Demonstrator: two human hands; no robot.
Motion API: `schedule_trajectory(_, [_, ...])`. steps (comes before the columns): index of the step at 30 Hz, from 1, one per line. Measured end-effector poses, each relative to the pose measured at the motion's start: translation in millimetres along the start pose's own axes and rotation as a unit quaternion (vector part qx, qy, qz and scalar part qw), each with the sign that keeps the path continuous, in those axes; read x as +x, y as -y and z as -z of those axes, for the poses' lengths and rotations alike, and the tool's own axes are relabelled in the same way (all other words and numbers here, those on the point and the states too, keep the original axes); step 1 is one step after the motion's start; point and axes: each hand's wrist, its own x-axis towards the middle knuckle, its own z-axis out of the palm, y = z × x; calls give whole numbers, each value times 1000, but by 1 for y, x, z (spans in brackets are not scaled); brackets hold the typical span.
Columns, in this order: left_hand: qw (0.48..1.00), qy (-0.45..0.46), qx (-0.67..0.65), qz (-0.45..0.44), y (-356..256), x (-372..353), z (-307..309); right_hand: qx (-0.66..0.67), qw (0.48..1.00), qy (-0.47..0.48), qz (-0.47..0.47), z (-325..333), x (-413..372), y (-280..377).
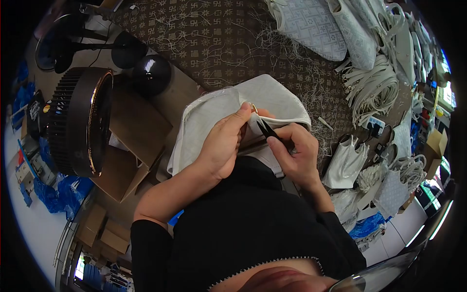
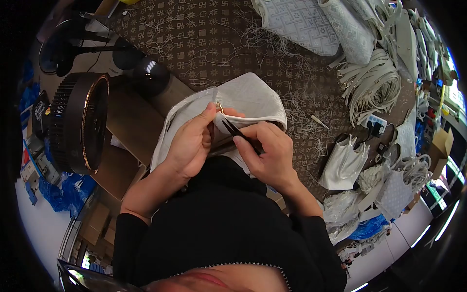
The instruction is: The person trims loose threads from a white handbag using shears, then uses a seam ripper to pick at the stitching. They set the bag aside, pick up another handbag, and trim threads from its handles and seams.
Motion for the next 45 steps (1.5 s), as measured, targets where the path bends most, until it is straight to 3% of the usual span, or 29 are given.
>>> schedule_trajectory(30, [1000,9,-21,9,-5,1,4,-82,984,-52,149,-9,4,-2])
schedule_trajectory(31, [1000,10,-21,9,-1,3,4,-67,983,-66,159,-8,5,-1])
schedule_trajectory(33, [993,-82,78,42,8,6,6,-52,981,-80,170,-6,7,2])
schedule_trajectory(35, [998,-54,36,27,2,2,4,42,981,-128,138,-4,11,5])
schedule_trajectory(38, [1000,-12,-16,15,-10,-1,3,54,981,-140,123,2,12,-4])
schedule_trajectory(40, [1000,0,-26,18,-11,-1,4,77,982,-140,100,3,13,-2])
schedule_trajectory(45, [1000,7,6,10,-8,3,7,-16,996,-17,88,11,13,8])
